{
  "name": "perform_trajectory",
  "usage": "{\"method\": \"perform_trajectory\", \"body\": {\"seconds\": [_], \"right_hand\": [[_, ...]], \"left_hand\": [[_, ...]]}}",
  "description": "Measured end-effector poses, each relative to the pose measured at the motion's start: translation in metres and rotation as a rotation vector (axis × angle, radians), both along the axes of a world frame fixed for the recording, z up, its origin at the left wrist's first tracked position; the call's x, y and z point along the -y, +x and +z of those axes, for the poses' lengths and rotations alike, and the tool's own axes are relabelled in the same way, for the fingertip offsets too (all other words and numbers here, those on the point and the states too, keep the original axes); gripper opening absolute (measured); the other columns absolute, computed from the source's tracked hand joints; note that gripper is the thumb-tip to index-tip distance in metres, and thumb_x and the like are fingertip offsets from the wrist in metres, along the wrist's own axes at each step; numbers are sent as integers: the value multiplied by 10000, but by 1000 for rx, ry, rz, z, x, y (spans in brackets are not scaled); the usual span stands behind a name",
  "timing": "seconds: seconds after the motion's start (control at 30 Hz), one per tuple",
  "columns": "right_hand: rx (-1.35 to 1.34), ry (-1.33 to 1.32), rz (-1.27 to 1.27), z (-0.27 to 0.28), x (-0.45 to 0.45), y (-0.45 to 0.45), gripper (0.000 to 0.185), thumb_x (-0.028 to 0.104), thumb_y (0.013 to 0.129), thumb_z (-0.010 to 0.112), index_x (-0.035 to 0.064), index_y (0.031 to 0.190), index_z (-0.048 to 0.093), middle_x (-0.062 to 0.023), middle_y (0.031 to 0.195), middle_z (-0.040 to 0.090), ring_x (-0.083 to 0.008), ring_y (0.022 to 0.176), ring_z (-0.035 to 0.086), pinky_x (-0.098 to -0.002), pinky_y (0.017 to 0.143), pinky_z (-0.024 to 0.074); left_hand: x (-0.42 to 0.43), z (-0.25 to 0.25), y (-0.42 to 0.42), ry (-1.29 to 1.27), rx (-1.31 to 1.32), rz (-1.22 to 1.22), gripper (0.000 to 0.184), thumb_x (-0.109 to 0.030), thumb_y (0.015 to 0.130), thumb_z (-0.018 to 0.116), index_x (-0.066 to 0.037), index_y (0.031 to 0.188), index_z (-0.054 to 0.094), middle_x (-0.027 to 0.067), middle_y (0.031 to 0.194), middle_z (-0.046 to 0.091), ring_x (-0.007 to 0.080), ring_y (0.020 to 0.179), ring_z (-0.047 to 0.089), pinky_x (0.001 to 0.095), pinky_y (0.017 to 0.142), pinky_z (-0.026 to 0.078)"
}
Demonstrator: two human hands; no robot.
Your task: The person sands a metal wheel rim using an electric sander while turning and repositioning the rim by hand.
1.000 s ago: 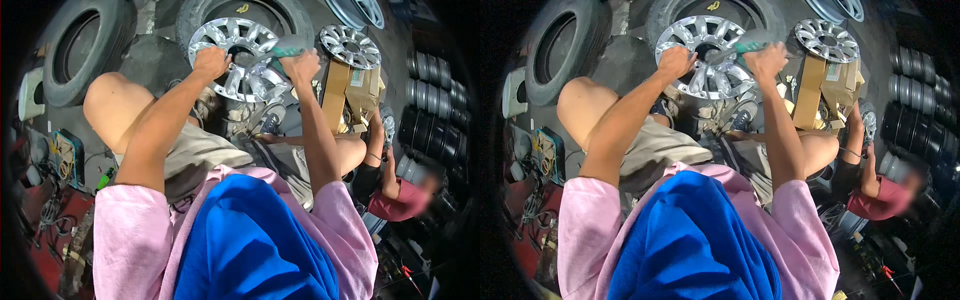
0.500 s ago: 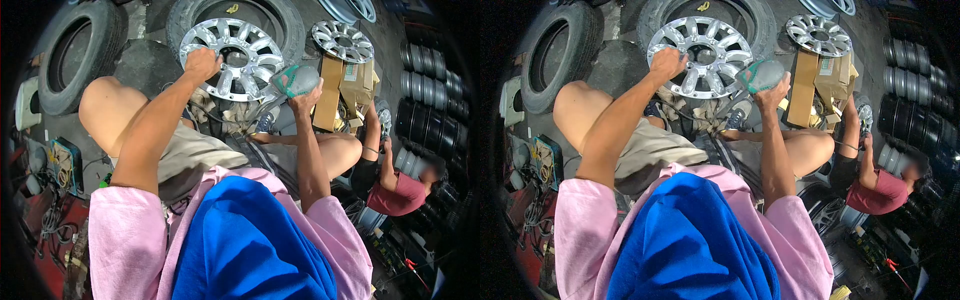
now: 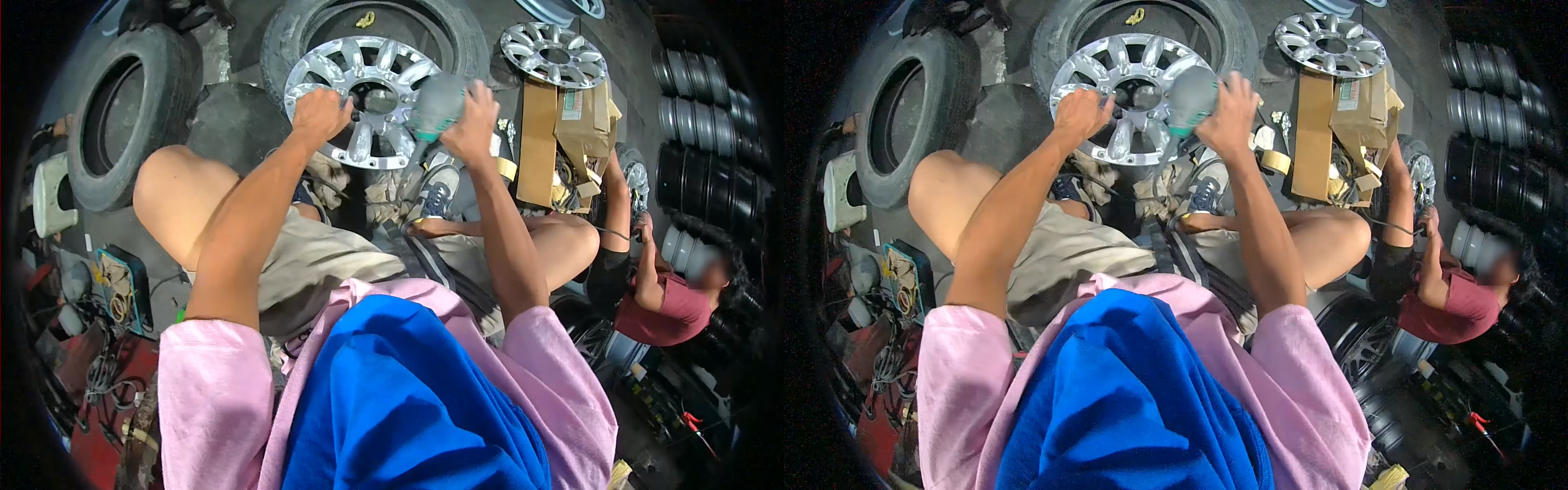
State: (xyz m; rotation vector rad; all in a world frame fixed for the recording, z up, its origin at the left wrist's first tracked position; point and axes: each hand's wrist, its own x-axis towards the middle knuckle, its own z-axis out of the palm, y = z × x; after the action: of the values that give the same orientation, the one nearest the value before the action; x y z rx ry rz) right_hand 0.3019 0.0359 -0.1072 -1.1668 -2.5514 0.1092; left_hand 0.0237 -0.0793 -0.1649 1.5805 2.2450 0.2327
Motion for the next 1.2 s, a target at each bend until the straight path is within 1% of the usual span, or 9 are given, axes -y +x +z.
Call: {"method": "perform_trajectory", "body": {"seconds": [0.03,0.17,0.27,0.5,0.67,0.73,0.77,1.03,1.2], "right_hand": [[-187,46,21,8,7,8,502,429,738,893,84,1080,764,-118,1157,649,-363,1092,586,-499,892,448],[-207,26,-120,2,16,43,538,506,752,906,68,1033,771,-147,1037,697,-368,983,629,-488,875,488],[-422,-63,-164,6,12,26,598,552,740,906,50,1033,766,-156,1048,695,-386,1001,634,-499,910,487],[-226,-33,-299,-11,-9,-9,713,593,686,938,28,1082,757,-180,1149,670,-379,1084,647,-496,925,522],[-581,-271,-274,-21,16,51,733,509,671,973,39,1177,727,-156,1128,675,-353,1075,652,-470,930,527],[-687,-277,-461,-24,30,67,773,343,691,1018,18,1276,631,-108,1191,711,-243,1077,687,-381,974,535],[-810,-373,-556,-24,37,69,781,365,714,1005,16,1297,620,-109,1197,708,-240,1095,680,-389,993,530],[-800,-318,-660,-35,46,73,804,368,698,1011,2,1290,607,-111,1201,705,-241,1118,672,-387,1015,522],[-591,-152,-565,-27,39,75,791,418,676,1004,12,1244,631,-150,1157,670,-309,1102,655,-443,970,519]], "left_hand": [[0,3,0,-5,5,-1,486,-443,995,643,12,957,810,256,953,767,443,955,755,536,887,596],[-1,6,2,-38,1,-1,502,-452,1003,629,11,959,815,274,957,768,452,944,760,533,882,604],[-2,6,1,-44,-6,-9,507,-455,1004,627,15,956,811,285,966,762,457,941,758,535,883,604],[-1,1,-2,-13,-33,-42,530,-473,1004,618,23,961,798,300,986,751,480,936,746,537,885,596],[0,3,1,-64,-51,-41,527,-473,1005,618,21,976,801,300,992,752,486,941,744,542,893,594],[-2,3,-1,-36,-67,-43,523,-473,1009,614,15,982,802,304,1003,750,483,952,744,541,899,594],[-3,2,-1,-36,-70,-49,523,-473,1009,614,15,982,802,304,1003,750,483,952,744,541,899,594],[-4,5,0,-50,-55,-41,538,-491,1009,615,15,986,793,337,1002,729,497,1005,715,559,931,568],[-6,-2,0,-48,-48,-51,540,-481,1014,609,25,982,795,325,983,738,492,981,726,551,912,579]]}}
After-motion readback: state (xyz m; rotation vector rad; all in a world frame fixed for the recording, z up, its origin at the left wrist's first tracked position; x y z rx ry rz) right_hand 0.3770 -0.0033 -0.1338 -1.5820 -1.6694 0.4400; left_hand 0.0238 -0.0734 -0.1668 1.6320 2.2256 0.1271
